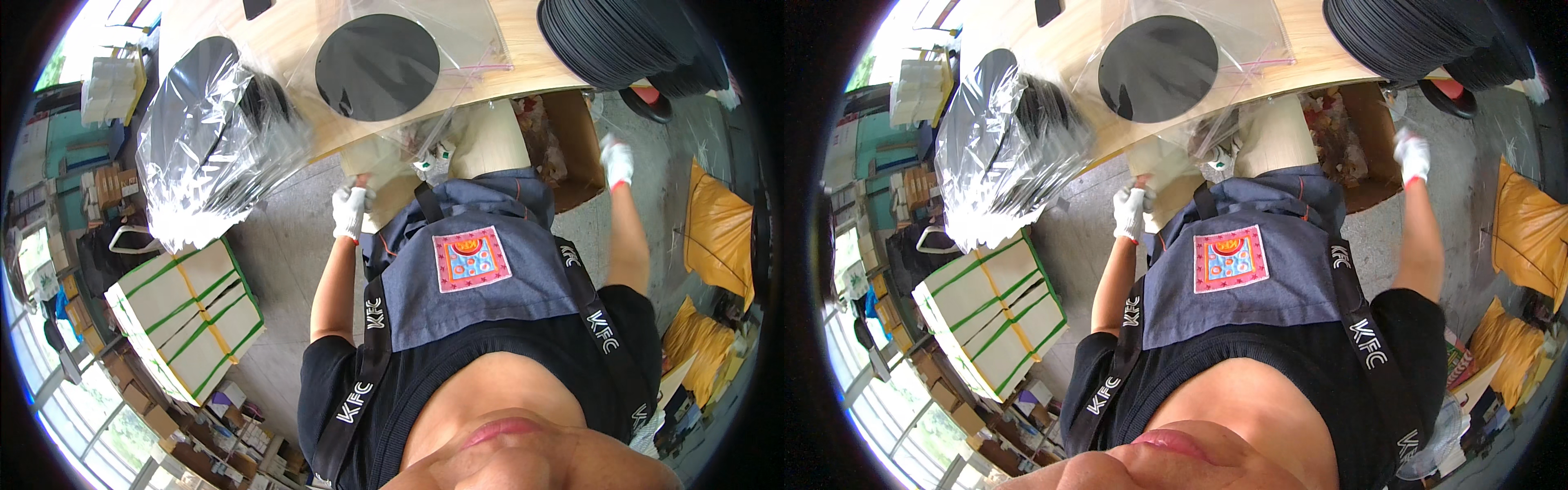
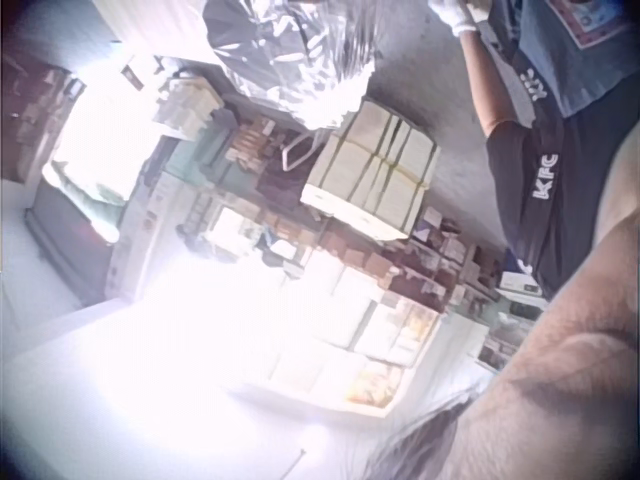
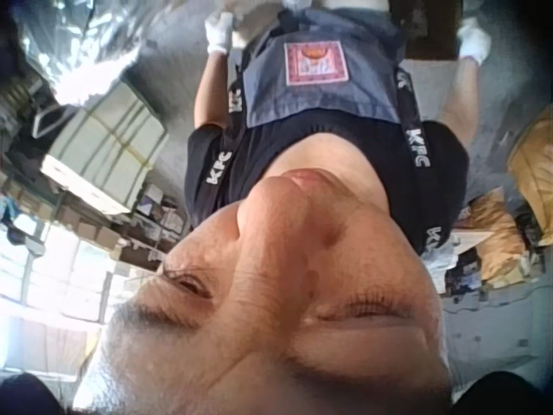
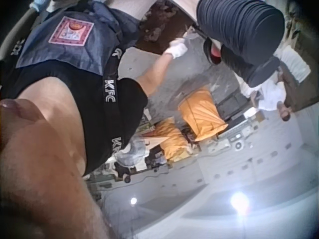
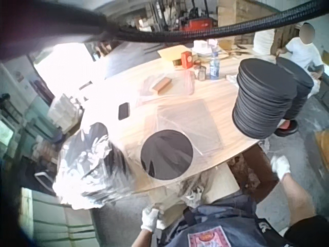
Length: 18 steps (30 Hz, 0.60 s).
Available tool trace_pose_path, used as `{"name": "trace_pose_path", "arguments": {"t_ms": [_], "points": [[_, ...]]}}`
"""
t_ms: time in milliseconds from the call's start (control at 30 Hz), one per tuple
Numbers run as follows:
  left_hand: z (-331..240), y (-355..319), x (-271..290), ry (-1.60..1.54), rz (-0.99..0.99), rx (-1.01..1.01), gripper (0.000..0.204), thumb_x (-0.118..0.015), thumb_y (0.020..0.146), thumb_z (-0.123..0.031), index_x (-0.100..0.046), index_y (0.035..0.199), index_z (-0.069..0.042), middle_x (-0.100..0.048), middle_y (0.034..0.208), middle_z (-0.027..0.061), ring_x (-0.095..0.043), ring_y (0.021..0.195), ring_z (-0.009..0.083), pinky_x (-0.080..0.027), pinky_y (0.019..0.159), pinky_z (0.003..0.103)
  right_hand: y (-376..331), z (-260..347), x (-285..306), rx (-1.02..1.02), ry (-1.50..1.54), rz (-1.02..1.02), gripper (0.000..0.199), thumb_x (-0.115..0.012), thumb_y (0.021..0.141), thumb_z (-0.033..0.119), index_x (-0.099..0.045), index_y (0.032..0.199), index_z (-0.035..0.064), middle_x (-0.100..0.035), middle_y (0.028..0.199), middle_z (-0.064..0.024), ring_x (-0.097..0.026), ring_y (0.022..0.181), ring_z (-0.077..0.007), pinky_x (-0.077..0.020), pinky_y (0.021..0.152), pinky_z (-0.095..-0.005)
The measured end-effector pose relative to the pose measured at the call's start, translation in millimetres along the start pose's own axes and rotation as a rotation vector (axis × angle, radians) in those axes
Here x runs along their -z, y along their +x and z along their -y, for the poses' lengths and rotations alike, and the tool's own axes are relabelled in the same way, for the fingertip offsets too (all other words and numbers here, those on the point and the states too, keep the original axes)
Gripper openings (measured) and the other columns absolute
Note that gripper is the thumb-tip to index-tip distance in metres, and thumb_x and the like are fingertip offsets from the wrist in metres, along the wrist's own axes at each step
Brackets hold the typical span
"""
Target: The person picks up a black circular disc from a stack, slides it into a clear plastic bag, and then places the bagged disc into a larger plastic bag on a workbench.
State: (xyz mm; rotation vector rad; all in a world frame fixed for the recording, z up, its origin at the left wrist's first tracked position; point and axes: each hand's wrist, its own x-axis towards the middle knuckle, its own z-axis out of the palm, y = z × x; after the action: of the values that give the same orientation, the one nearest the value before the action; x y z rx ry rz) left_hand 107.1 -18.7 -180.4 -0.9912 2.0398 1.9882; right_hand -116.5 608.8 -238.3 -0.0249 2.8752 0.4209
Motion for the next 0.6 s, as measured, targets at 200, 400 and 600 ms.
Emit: {"name": "trace_pose_path", "arguments": {"t_ms": [200, 400, 600], "points": [[-3, 21, 24, 1.271, -0.461, -1.060, 0.044, -0.070, 0.072, -0.017, -0.063, 0.115, -0.022, -0.059, 0.112, 0.0085, -0.055, 0.103, 0.0297, -0.045, 0.085, 0.046, -58, 140, 79, 0.509, 0.085, 0.281, 0.032, -0.055, 0.088, 0.033, -0.061, 0.106, 0.0071, -0.068, 0.089, -0.0173, -0.065, 0.085, -0.0365, -0.0513, 0.076, -0.0477], [-56, 49, -5, 1.184, 0.010, -1.388, 0.039, -0.068, 0.069, -0.008, -0.066, 0.107, -0.015, -0.059, 0.117, 0.0082, -0.053, 0.113, 0.0324, -0.040, 0.093, 0.051, -10, 252, 196, 1.060, 0.176, -0.707, 0.048, -0.070, 0.073, 0.019, -0.059, 0.119, 0.0146, -0.054, 0.132, -0.0063, -0.049, 0.123, -0.0241, -0.0346, 0.109, -0.0388], [-40, 34, 10, 1.035, 0.008, -1.259, 0.028, -0.070, 0.073, -0.011, -0.070, 0.102, -0.012, -0.065, 0.116, 0.0051, -0.058, 0.110, 0.0261, -0.039, 0.096, 0.048, 13, 286, 167, 1.281, 0.483, -0.633, 0.031, -0.068, 0.078, 0.025, -0.067, 0.108, 0.0138, -0.066, 0.111, -0.0056, -0.061, 0.103, -0.0247, -0.0464, 0.092, -0.0382]]}}
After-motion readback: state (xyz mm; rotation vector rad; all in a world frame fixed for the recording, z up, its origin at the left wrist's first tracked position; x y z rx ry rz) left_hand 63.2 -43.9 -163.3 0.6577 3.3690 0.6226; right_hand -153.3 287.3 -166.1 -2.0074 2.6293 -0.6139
